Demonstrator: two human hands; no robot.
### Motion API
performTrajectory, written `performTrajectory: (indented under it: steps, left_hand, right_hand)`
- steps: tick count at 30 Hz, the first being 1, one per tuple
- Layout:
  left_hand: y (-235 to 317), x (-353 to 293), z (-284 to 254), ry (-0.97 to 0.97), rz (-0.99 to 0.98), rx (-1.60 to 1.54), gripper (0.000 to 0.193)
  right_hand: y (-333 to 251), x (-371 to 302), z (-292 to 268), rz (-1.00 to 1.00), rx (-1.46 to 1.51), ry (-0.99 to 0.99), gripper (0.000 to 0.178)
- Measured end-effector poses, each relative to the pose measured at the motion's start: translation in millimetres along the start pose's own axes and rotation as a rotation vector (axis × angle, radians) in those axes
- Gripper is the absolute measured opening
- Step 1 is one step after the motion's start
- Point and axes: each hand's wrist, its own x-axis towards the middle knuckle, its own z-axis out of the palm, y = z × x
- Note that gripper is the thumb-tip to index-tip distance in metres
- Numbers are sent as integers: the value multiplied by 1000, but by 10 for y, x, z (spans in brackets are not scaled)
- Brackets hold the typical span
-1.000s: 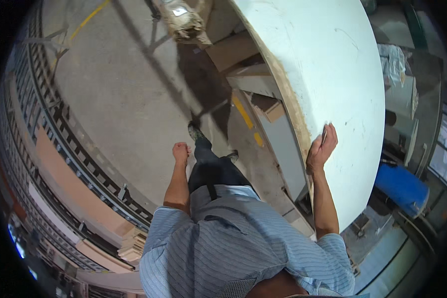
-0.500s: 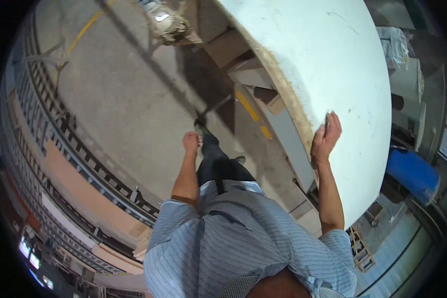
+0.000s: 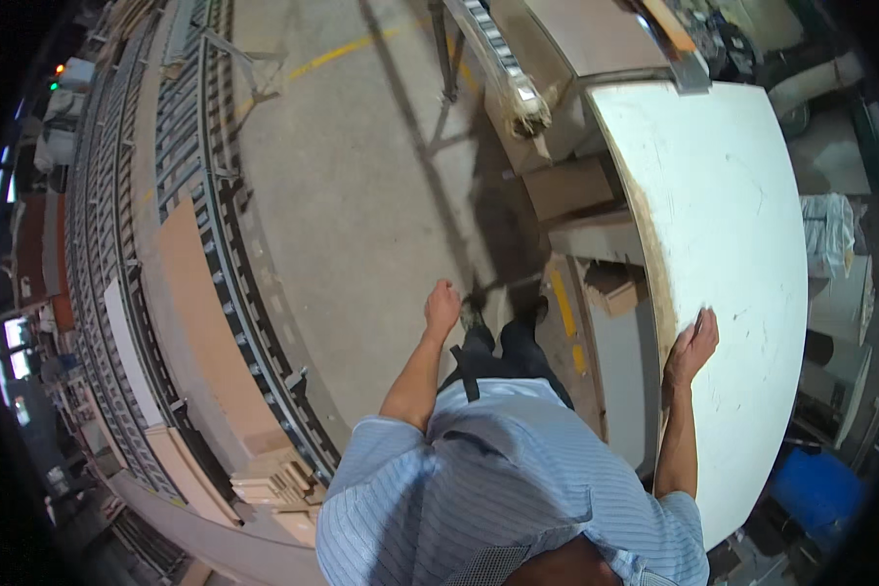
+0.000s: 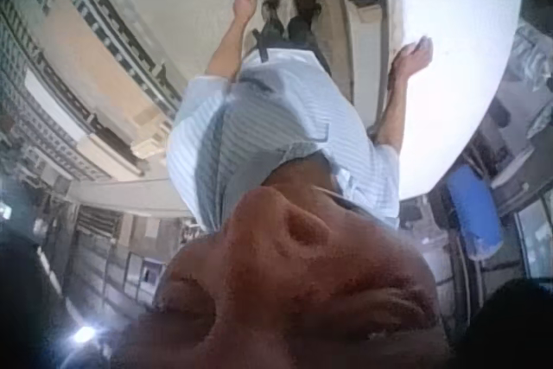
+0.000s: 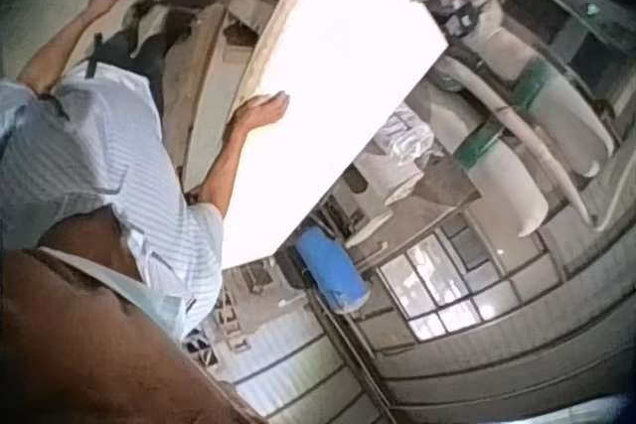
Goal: Feeding wood panels into a processing machine and stacking them.
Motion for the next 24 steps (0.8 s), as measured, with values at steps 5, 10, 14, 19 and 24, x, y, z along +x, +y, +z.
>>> performTrajectory:
  steps: [5, 10, 14, 19, 24]
  left_hand:
    - [248, 57, -386, 81, 126, -16, 33]
    - [246, -46, -588, 236, 126, -70, 42]
    - [531, -77, -654, 181, -63, -87, 44]
    - [-132, -167, -425, 244, -383, -572, 44]
    - [-310, -458, -357, 336, -555, -666, 32]
  right_hand:
    - [-472, 254, 23, 281, 517, 18, 57]
    - [-2492, 734, -1247, -45, 1521, -563, 91]
    - [-3368, 874, -1992, -691, 2582, -738, 107]
    - [-3231, 1191, -2795, -302, 2563, -1275, 66]
    - [-3438, 1012, -2938, -170, 2972, -46, 66]
